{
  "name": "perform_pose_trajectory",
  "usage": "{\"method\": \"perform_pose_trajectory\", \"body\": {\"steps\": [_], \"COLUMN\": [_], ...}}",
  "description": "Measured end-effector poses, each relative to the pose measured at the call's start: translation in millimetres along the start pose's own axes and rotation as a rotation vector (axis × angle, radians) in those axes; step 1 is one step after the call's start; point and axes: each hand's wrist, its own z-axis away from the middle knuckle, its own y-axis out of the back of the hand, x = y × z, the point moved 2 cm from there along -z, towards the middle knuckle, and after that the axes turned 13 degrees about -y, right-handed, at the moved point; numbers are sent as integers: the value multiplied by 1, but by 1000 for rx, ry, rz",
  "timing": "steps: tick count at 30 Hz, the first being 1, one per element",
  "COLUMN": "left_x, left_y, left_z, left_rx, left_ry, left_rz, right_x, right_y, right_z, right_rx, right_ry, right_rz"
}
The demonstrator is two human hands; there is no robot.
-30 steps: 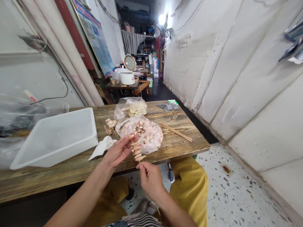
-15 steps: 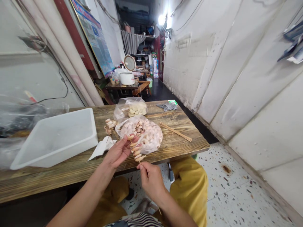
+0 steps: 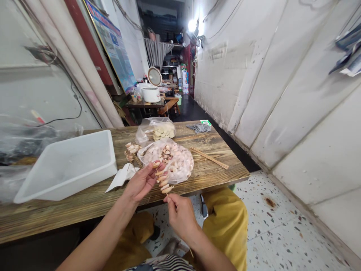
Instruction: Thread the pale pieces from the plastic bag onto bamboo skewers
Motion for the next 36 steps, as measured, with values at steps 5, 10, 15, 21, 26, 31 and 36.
{"method": "perform_pose_trajectory", "body": {"steps": [5,10,15,21,26,31,36], "left_x": [1,-1,-3,-4,-6,10,22], "left_y": [-2,-5,-5,-4,-7,-7,-13], "left_z": [1,4,6,9,14,15,16], "left_rx": [9,-5,20,39,-12,23,43], "left_ry": [7,26,38,20,36,-30,-216], "left_rz": [-14,-18,-17,-25,-38,-100,-235], "right_x": [1,2,5,7,5,4,12], "right_y": [1,1,-1,-8,-10,0,-4], "right_z": [0,-2,-2,1,-4,-7,-3], "right_rx": [-5,-10,5,64,103,105,25], "right_ry": [22,26,58,126,168,147,55], "right_rz": [29,38,40,31,24,-10,-120]}}
